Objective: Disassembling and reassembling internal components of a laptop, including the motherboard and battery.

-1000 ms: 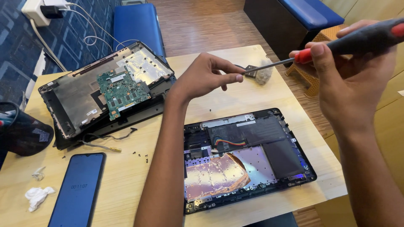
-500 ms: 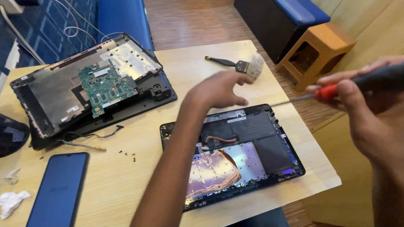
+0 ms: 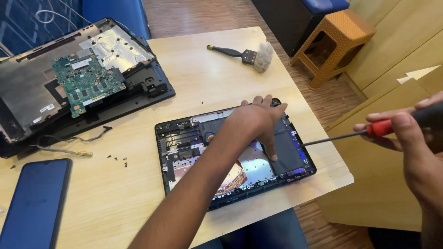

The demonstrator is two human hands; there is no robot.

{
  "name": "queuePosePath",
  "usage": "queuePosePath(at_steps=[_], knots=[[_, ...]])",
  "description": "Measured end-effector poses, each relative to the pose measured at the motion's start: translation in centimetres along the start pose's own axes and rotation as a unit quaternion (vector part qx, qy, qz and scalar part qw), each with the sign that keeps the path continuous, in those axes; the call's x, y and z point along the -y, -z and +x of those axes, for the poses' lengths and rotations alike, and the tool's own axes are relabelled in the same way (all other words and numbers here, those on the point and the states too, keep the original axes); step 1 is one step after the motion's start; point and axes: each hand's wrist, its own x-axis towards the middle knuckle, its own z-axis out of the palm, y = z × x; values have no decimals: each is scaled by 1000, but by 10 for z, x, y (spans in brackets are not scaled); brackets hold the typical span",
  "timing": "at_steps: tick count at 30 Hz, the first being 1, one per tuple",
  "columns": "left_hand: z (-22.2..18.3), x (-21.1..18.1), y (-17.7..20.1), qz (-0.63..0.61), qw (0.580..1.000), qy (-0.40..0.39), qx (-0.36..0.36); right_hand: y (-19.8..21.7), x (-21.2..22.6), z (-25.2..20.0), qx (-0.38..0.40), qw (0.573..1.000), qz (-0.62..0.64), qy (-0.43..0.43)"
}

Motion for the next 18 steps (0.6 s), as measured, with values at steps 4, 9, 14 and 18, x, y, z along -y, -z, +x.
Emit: queuePosePath(at_steps=[4,9,14,18], knots=[[-5,2,2,34,997,67,-2,2,-14,26,24,999,2,29],[-1,23,4,-13,999,47,-1,-15,-15,57,52,995,10,80],[4,40,8,-68,996,30,-47,-42,-2,73,66,992,-12,104],[-2,64,16,-155,985,11,-76,-56,5,83,85,990,-38,110]])
